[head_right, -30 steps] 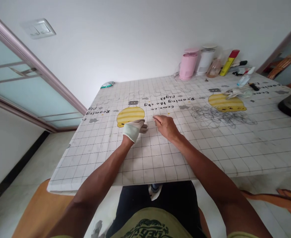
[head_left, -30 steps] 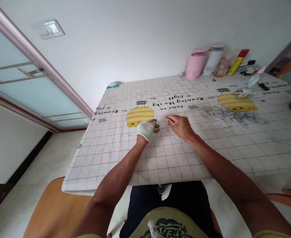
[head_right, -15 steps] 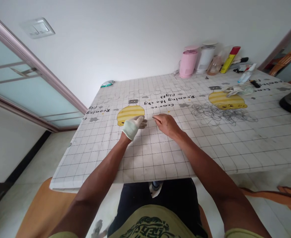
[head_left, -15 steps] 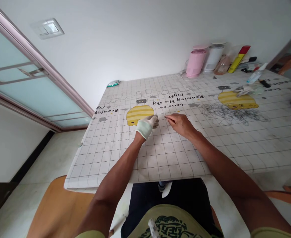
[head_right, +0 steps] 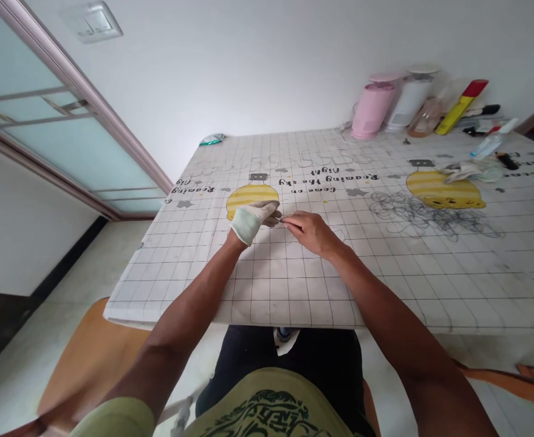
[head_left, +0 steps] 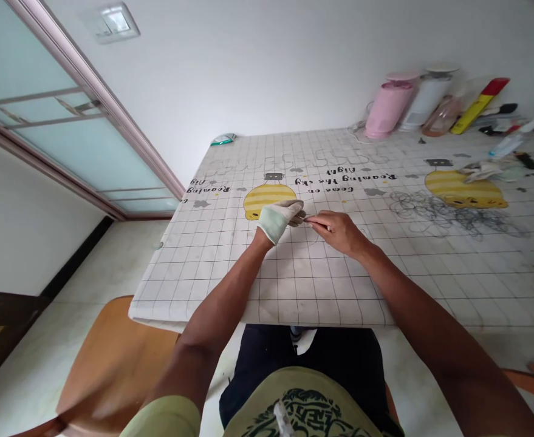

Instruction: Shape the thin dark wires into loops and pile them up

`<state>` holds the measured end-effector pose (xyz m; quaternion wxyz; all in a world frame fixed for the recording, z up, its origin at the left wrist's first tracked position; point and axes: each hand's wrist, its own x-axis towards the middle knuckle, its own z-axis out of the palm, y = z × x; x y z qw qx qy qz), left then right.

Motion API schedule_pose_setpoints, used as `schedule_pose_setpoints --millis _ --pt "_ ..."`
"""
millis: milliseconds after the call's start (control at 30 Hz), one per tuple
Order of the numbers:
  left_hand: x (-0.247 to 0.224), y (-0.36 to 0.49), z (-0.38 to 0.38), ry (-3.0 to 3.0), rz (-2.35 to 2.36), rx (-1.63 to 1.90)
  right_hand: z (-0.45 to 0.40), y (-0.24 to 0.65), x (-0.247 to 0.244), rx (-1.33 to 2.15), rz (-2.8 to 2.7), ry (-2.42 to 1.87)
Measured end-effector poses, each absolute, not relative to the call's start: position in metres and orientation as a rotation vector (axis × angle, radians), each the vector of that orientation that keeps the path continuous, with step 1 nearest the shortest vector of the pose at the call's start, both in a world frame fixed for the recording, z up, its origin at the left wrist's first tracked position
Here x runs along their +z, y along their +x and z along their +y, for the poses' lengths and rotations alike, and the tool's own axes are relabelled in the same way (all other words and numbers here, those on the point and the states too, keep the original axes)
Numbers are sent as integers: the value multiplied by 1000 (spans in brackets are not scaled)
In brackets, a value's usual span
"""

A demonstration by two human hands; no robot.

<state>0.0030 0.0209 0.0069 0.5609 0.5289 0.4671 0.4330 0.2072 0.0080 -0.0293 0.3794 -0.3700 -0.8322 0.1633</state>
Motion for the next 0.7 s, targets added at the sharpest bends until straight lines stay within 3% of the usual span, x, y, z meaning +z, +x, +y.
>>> schedule_pose_setpoints --millis 467,700 --pt "3 -6 26 1251 1001 1006 3 202 -29 341 -2190 -843" --pt "-7 -5 30 1075 753 995 -7 205 -11 543 -2125 -782"
